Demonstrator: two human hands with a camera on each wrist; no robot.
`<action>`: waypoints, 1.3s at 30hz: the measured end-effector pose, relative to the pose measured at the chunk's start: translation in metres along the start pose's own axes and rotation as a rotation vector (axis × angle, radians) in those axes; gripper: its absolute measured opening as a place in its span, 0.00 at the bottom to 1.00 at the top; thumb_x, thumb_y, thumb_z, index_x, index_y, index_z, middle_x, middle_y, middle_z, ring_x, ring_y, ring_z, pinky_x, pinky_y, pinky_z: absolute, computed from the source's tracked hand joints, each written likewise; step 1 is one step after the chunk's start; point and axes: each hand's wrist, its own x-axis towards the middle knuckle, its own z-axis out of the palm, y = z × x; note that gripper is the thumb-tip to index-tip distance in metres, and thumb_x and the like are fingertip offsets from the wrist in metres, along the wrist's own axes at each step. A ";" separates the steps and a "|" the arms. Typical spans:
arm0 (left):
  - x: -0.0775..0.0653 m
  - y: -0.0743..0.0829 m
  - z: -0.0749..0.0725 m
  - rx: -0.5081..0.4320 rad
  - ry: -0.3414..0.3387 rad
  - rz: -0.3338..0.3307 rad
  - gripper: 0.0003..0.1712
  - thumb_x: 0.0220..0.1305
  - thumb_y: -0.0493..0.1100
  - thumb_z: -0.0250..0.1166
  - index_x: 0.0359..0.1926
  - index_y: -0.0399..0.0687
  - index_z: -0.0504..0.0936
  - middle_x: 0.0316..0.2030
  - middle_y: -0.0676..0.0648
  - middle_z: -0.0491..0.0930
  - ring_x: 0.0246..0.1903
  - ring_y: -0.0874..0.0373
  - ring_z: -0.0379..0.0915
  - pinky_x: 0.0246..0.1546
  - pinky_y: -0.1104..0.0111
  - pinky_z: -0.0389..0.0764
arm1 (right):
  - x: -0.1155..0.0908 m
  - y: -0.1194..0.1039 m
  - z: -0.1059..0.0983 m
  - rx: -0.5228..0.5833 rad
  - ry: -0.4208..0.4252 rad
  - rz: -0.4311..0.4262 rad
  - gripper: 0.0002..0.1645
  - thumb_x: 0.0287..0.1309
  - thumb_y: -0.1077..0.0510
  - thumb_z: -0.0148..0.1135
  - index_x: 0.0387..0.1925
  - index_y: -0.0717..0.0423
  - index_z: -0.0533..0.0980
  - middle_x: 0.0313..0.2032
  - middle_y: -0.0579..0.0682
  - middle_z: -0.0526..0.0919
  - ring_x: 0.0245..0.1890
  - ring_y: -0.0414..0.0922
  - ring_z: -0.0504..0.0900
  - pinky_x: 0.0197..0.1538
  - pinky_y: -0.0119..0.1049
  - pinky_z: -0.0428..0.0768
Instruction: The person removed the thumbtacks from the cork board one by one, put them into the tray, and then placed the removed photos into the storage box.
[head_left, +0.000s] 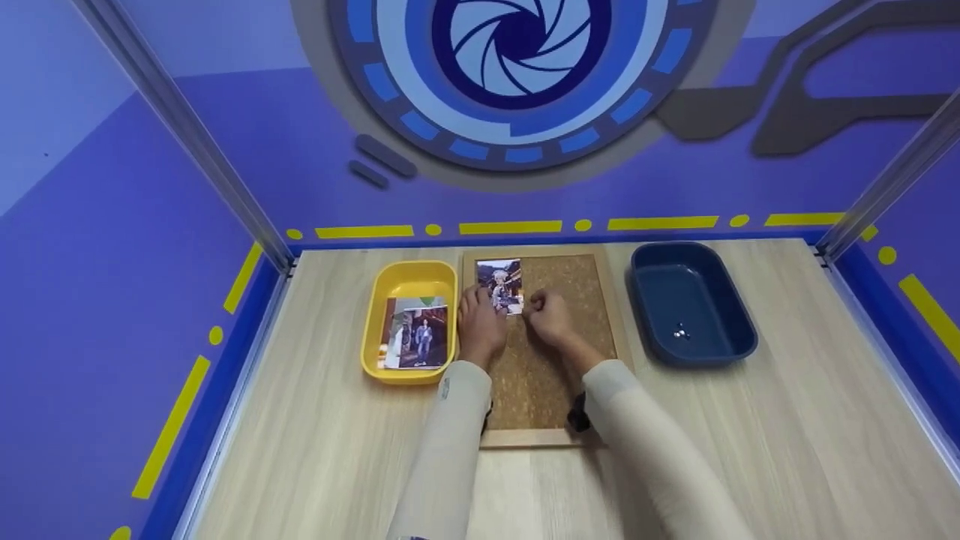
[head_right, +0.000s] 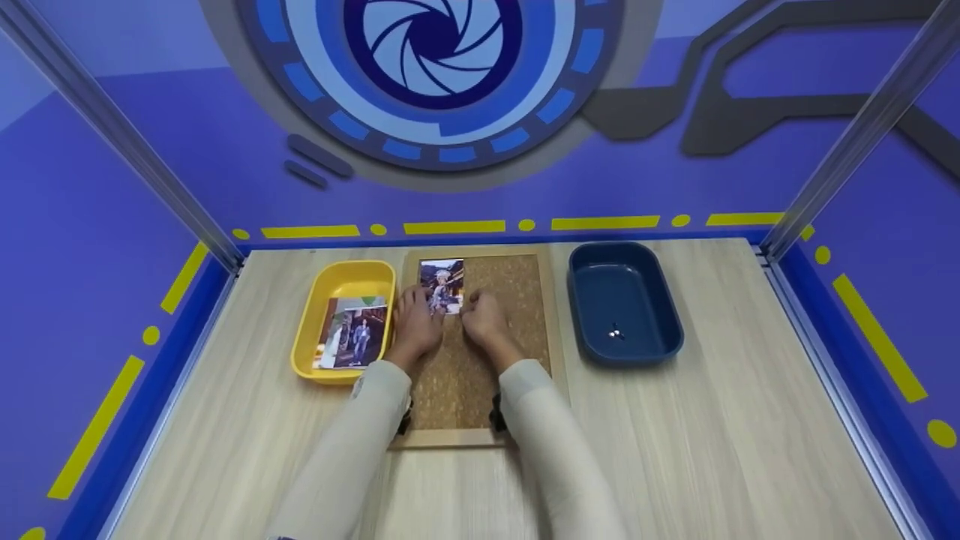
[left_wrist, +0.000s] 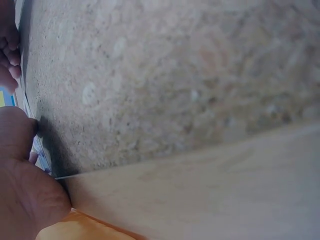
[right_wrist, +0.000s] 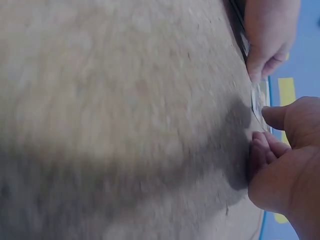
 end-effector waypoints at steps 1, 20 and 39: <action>-0.001 0.000 0.000 -0.002 0.001 0.000 0.32 0.77 0.48 0.63 0.74 0.39 0.69 0.77 0.39 0.63 0.80 0.43 0.56 0.84 0.51 0.57 | 0.000 0.000 0.002 0.010 0.000 0.012 0.12 0.63 0.68 0.65 0.46 0.72 0.80 0.35 0.56 0.83 0.37 0.48 0.80 0.46 0.41 0.83; -0.011 0.002 -0.012 0.015 -0.037 0.083 0.28 0.76 0.43 0.63 0.71 0.35 0.72 0.79 0.36 0.64 0.83 0.38 0.54 0.86 0.50 0.55 | 0.008 -0.011 0.014 0.046 0.069 0.160 0.23 0.60 0.59 0.76 0.52 0.67 0.79 0.47 0.62 0.87 0.46 0.51 0.83 0.57 0.47 0.83; -0.014 -0.008 -0.008 -0.054 0.093 0.191 0.15 0.67 0.36 0.69 0.53 0.37 0.82 0.58 0.36 0.80 0.64 0.40 0.73 0.70 0.50 0.73 | 0.015 -0.019 0.018 0.047 0.083 0.234 0.31 0.60 0.61 0.72 0.63 0.68 0.75 0.61 0.67 0.83 0.63 0.61 0.81 0.71 0.50 0.78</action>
